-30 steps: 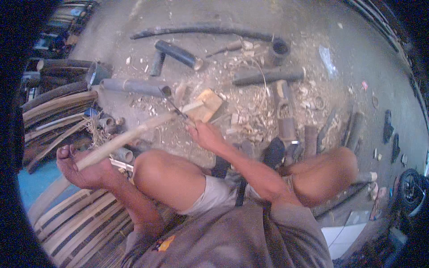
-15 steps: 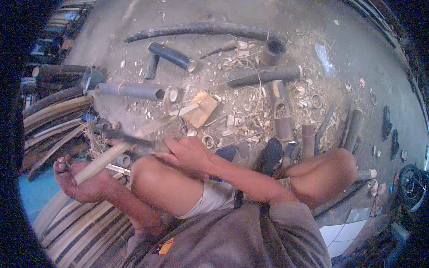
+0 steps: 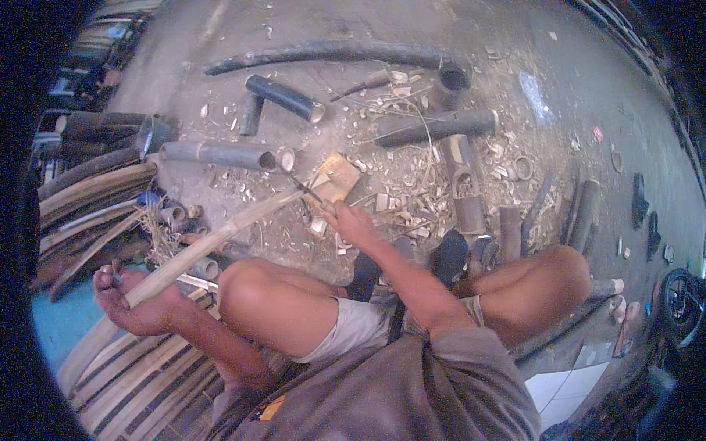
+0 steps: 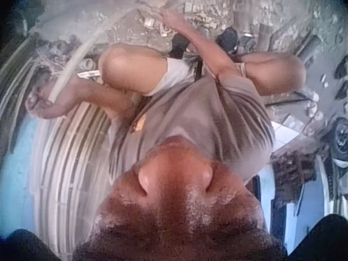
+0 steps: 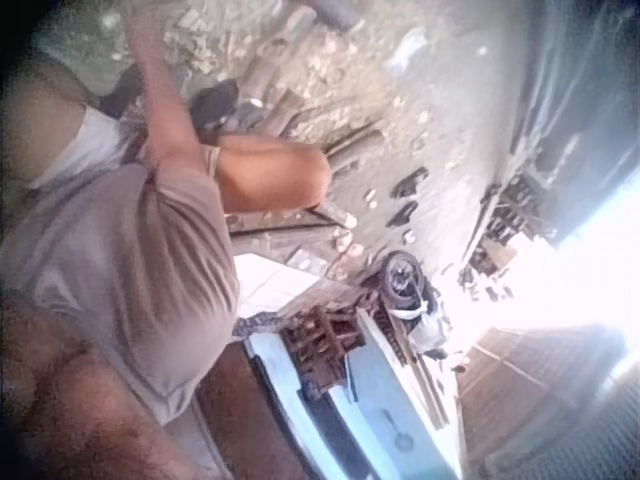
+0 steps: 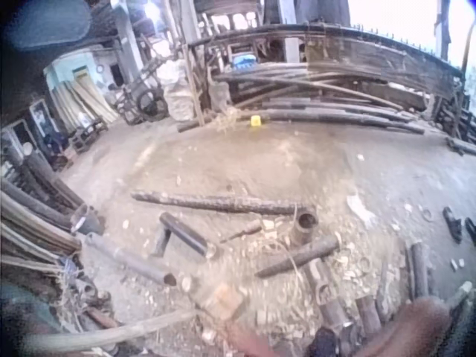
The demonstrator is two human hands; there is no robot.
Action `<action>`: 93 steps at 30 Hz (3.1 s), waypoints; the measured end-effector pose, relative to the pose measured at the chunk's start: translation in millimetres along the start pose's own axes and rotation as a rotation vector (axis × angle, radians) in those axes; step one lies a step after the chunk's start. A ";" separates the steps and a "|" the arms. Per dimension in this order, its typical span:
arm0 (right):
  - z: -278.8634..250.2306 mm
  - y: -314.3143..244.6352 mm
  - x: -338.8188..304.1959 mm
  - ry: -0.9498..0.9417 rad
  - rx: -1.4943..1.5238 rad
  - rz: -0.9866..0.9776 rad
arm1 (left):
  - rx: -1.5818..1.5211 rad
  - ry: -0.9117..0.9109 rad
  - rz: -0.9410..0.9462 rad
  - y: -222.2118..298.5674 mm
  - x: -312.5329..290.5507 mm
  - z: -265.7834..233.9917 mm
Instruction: The person sits on the ground and uses a knife to shave and shape a thin bamboo strip. They repeatedly test the fit of the strip into a larger bamboo tube, adjusting the strip's dimensions until it fits.
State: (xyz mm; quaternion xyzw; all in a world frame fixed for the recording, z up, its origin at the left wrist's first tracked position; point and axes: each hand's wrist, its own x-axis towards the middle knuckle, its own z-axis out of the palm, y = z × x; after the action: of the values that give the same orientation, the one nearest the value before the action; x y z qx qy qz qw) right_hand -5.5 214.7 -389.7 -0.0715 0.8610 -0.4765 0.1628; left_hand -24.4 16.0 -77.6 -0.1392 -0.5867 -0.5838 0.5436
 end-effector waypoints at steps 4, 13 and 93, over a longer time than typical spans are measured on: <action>14.2 -1.9 -10.4 0.102 0.237 -0.049 | 0.031 0.041 -0.035 -6.1 4.4 -17.6; 0.4 51.4 20.0 0.108 0.036 0.170 | -0.021 0.079 -0.095 -2.0 2.2 0.8; -8.0 73.6 28.9 0.142 -0.023 0.168 | -0.027 0.079 -0.264 5.2 -1.6 30.1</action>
State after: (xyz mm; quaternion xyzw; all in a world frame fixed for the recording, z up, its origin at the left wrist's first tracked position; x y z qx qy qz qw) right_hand -33.0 252.5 -454.0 0.0328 0.8788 -0.4551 0.1396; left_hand -34.0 43.4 -68.0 -0.0451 -0.5704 -0.6629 0.4829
